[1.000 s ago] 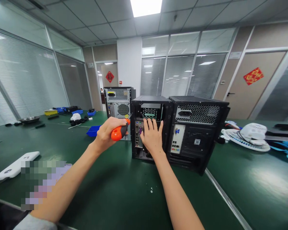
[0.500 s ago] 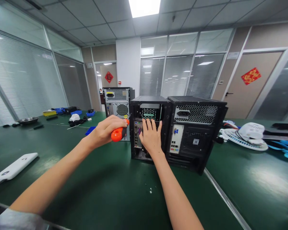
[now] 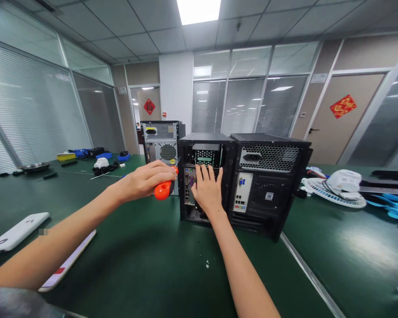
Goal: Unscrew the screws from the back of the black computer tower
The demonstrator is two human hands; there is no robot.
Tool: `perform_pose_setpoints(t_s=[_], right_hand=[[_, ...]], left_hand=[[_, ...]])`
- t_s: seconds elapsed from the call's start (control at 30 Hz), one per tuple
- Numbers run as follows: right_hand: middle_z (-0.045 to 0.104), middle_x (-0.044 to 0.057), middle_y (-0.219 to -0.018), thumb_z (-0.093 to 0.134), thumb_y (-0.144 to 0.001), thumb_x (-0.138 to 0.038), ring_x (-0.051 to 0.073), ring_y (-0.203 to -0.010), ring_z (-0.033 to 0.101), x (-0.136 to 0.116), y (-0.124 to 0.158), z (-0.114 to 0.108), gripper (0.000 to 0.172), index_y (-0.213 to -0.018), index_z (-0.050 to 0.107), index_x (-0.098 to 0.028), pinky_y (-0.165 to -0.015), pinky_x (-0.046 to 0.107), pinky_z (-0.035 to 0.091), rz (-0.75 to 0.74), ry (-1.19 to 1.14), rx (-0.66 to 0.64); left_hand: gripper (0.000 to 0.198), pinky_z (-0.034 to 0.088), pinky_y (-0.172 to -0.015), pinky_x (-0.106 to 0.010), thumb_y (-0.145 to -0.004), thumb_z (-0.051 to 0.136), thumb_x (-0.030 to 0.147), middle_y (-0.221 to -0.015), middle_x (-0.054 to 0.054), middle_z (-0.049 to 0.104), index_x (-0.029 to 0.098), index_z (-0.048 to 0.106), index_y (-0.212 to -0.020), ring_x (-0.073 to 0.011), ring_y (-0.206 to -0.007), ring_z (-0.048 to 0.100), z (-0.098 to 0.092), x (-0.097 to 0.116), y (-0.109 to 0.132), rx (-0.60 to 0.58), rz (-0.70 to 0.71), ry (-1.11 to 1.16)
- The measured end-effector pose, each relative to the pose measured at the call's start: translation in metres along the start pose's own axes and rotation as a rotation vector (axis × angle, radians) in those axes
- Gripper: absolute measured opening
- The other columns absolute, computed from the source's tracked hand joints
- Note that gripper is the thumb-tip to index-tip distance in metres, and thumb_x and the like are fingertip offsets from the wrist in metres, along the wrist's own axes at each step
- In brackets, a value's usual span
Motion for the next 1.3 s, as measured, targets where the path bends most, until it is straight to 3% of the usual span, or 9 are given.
perform_pose_setpoints(t_s=[0.47, 0.9, 1.3], right_hand=[[0.051, 0.014, -0.130, 0.044, -0.081, -0.021, 0.031, -0.123, 0.038, 0.001, 0.000, 0.001, 0.054, -0.134, 0.041, -0.010, -0.109, 0.058, 0.012, 0.004, -0.038, 0.005], [0.051, 0.014, -0.132, 0.044, -0.081, -0.022, 0.030, -0.124, 0.037, 0.001, -0.001, 0.002, 0.054, -0.134, 0.040, -0.009, -0.110, 0.058, 0.011, 0.003, -0.024, -0.009], [0.051, 0.015, -0.131, 0.044, -0.081, -0.022, 0.030, -0.124, 0.037, 0.001, -0.001, 0.001, 0.054, -0.133, 0.041, -0.009, -0.110, 0.059, 0.011, 0.010, -0.034, -0.022]], left_hand=[[0.026, 0.052, -0.083, -0.033, -0.090, 0.035, 0.007, -0.101, -0.011, 0.064, 0.015, 0.051, -0.108, -0.0169, -0.097, 0.056, -0.009, -0.006, -0.006, -0.164, 0.042, 0.037], [0.030, 0.050, -0.082, -0.031, -0.093, 0.029, 0.010, -0.096, -0.012, 0.064, 0.013, 0.057, -0.103, -0.0163, -0.090, 0.055, -0.017, -0.007, -0.019, -0.318, 0.117, 0.031], [0.031, 0.051, -0.083, -0.031, -0.093, 0.029, 0.012, -0.092, -0.011, 0.065, 0.015, 0.059, -0.100, -0.0170, -0.093, 0.058, -0.016, -0.008, -0.018, -0.368, 0.185, 0.016]])
Point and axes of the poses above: each hand's wrist, its own y-axis away from the middle knuckle, its own z-axis out of the palm, x = y × z, the point moved 1 cm from there along -y, towards the middle knuckle
